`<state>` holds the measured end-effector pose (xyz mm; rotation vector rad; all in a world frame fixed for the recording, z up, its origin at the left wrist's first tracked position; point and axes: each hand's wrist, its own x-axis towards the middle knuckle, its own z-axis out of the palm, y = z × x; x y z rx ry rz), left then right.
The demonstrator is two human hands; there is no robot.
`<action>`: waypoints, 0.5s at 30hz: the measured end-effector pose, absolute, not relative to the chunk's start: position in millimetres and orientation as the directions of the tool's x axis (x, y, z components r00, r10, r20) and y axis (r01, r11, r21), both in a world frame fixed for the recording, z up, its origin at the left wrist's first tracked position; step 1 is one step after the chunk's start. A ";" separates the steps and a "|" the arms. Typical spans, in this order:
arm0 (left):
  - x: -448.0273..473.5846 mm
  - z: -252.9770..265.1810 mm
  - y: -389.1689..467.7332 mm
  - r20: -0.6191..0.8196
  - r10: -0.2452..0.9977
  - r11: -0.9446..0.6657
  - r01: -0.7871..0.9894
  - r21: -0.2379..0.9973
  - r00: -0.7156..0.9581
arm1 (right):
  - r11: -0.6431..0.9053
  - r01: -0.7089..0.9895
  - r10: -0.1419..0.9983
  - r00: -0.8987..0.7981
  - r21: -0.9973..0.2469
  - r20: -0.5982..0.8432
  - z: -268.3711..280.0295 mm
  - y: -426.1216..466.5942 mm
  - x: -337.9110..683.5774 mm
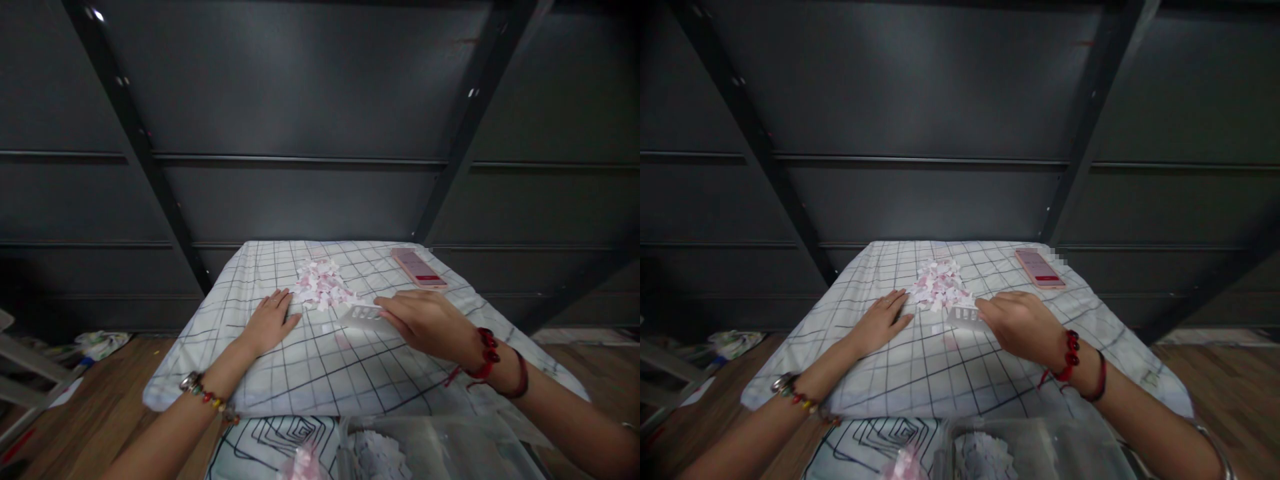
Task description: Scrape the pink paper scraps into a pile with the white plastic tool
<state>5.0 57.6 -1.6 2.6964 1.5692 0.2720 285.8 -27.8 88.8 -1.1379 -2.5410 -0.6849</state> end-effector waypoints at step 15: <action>4.7 -0.5 56.4 0.150 0.853 -0.518 0.846 0.126 0.500 | 0.519 0.771 0.630 -0.637 0.370 0.445 86.6 -16.5 280.5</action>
